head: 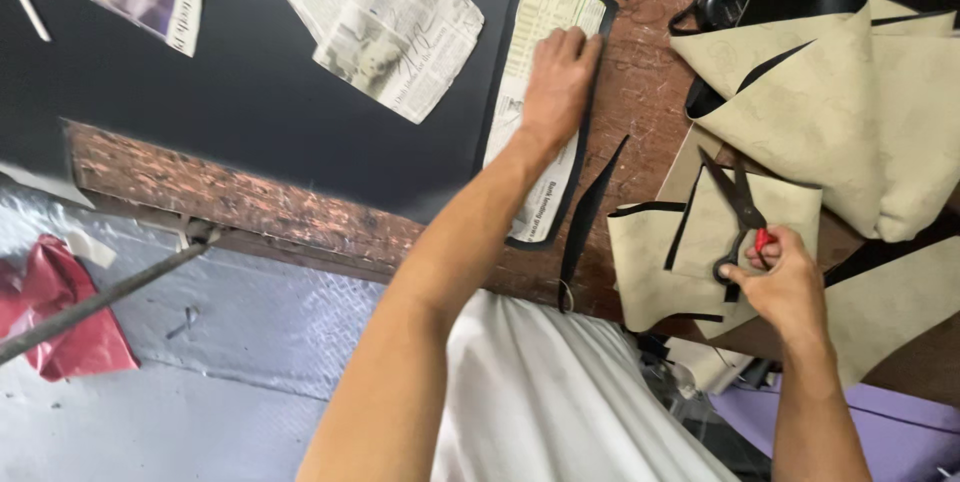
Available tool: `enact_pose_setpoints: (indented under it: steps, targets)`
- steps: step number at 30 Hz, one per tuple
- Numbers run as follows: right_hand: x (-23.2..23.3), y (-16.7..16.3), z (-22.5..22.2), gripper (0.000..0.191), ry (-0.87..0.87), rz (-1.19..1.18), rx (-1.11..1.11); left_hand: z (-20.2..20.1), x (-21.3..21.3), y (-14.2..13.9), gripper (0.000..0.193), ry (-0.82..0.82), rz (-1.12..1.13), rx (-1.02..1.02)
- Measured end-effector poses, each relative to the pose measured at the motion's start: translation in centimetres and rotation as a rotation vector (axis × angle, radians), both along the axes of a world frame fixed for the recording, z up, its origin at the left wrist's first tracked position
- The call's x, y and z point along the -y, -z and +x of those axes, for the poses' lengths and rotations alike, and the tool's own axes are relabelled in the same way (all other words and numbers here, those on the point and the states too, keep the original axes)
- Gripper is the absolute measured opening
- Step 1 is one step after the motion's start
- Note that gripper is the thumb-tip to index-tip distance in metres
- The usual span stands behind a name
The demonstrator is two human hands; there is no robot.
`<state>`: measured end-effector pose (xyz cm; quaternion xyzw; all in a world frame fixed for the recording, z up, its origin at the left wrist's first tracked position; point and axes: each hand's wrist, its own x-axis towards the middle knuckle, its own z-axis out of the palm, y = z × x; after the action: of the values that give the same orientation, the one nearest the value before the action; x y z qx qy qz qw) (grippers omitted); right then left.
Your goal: The person uses shears to cut a black fabric sheet on a wooden table, following a newspaper template. They reposition the template and fabric multiple times to cut along different edges, then remove the template and continue cutting the fabric to shape.
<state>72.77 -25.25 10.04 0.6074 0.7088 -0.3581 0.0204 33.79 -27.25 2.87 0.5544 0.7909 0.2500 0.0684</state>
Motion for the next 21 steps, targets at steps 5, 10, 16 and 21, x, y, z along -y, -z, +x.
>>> enact_pose_setpoints:
  steps: [5,10,16,21]
  targets:
    - [2.0,-1.6,-0.3,0.083,0.012,0.061,0.035,0.5,0.4,-0.9,0.043,-0.118,0.048,0.021]
    - [6.1,-4.9,-5.0,0.052,0.059,0.124,0.010,1.5,1.5,-0.4,0.037,-0.157,0.175,0.257]
    - [12.5,-1.9,-14.3,0.034,-0.478,0.052,-0.139,9.2,1.6,-2.5,0.052,0.261,-0.304,0.330]
    - [12.3,1.9,-21.7,0.031,-0.467,0.028,0.024,7.1,6.4,-3.2,0.024,0.104,0.112,0.449]
